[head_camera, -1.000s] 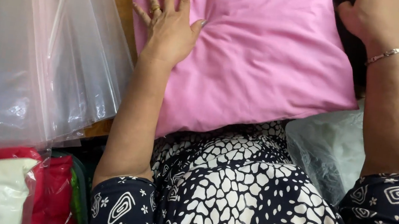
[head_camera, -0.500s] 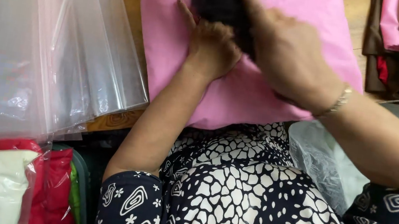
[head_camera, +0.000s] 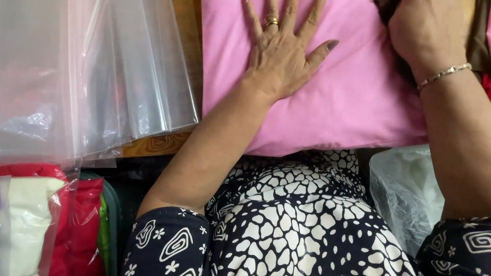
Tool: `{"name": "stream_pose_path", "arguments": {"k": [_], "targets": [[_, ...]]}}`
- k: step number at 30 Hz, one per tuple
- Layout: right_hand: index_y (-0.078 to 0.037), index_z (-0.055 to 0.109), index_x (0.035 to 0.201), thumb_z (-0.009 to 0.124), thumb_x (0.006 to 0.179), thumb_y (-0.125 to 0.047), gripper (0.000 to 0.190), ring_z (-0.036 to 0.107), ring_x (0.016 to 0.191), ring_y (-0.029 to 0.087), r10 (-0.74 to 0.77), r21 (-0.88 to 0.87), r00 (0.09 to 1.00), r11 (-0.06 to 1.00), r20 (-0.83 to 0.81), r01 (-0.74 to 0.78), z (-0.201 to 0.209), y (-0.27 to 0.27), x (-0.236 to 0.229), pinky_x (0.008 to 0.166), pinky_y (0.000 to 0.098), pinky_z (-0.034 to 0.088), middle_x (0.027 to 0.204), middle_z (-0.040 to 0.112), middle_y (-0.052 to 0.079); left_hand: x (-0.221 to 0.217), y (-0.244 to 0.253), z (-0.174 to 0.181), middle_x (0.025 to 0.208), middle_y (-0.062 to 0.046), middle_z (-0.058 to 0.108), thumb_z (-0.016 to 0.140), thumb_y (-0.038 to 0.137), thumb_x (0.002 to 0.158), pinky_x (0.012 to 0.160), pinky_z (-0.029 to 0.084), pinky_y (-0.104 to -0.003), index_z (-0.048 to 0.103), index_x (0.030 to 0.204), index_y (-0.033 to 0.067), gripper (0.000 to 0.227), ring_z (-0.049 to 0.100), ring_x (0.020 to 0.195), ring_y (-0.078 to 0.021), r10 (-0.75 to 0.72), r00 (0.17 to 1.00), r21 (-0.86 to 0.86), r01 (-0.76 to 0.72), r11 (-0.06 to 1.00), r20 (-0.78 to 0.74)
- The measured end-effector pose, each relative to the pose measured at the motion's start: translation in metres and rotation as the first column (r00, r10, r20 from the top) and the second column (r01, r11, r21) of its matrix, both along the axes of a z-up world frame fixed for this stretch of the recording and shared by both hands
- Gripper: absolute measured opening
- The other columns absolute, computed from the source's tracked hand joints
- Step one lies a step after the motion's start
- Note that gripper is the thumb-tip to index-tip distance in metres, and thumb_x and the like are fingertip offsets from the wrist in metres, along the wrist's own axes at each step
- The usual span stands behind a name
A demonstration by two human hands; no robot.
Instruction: The person smooths a pink garment on a wooden surface, then uses a dark brush to sweep the fabric repeatedly. The person continues brushing the same garment across its surface without changing items.
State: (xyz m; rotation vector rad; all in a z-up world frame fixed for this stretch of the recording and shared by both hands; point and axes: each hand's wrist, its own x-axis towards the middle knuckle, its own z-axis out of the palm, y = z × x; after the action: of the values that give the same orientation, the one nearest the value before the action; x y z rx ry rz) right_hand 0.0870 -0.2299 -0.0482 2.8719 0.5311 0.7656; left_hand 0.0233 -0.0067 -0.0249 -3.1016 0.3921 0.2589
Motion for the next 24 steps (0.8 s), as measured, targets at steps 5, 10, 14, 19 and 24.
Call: {"name": "stream_pose_path", "arguments": {"k": [5,10,14,19,24], "targets": [[-0.004,0.041,0.139,0.046,0.093,-0.006,0.045,0.053,0.045,0.044,0.220,0.279,0.932,0.950,-0.288,-0.138,0.054,0.081,-0.088,0.035,0.0518,0.039,0.081,0.052,0.020,0.013,0.006,-0.040,0.160,-0.011,-0.004,0.012,0.070,0.090,0.113,-0.010,-0.064,0.002,0.153,0.0055,0.092,-0.013,0.144,-0.0378,0.260,0.912,-0.236,-0.190,0.953,0.316],[-0.007,0.036,0.139,0.040,0.091,-0.006,0.049,0.054,0.048,0.038,0.142,0.128,0.913,0.987,-0.382,-0.100,0.027,0.066,-0.092,0.031,0.0472,0.044,0.095,0.043,0.019,0.008,0.009,-0.030,0.159,-0.017,-0.010,0.011,0.074,0.090,0.112,-0.009,-0.067,-0.009,0.152,0.0148,0.088,-0.011,0.145,-0.0451,0.228,0.938,-0.290,-0.148,0.945,0.263],[0.001,0.056,0.111,0.040,0.102,-0.010,0.021,0.059,0.062,0.041,-0.121,0.010,0.992,0.992,-0.046,0.122,-0.017,-0.023,-0.022,0.038,0.0489,0.047,0.094,0.056,0.022,0.002,0.007,-0.003,0.155,-0.017,-0.014,0.000,0.071,0.085,0.105,-0.011,-0.068,-0.011,0.149,0.0260,0.079,-0.012,0.140,-0.0494,0.122,0.992,-0.087,-0.120,0.989,0.025],[0.000,0.065,0.096,0.051,0.087,-0.012,0.021,0.061,0.073,0.048,-0.230,0.054,0.955,0.968,-0.189,0.244,-0.055,-0.109,0.027,0.061,0.0531,0.049,0.087,0.066,0.026,0.005,0.007,-0.009,0.154,-0.018,-0.016,-0.003,0.070,0.082,0.104,-0.011,-0.069,-0.010,0.150,0.0226,0.084,-0.013,0.141,-0.0460,0.137,0.989,-0.125,-0.129,0.984,0.053],[0.005,0.057,0.107,0.057,0.089,0.000,0.019,0.056,0.081,0.043,0.051,0.199,0.997,0.978,0.060,-0.062,0.033,0.017,-0.061,0.067,0.0487,0.044,0.097,0.061,0.027,0.016,0.006,-0.051,0.157,-0.017,-0.017,0.000,0.073,0.082,0.112,-0.012,-0.068,-0.003,0.155,0.0146,0.094,-0.018,0.145,-0.0426,0.221,0.931,-0.365,-0.105,0.925,0.291]]}}
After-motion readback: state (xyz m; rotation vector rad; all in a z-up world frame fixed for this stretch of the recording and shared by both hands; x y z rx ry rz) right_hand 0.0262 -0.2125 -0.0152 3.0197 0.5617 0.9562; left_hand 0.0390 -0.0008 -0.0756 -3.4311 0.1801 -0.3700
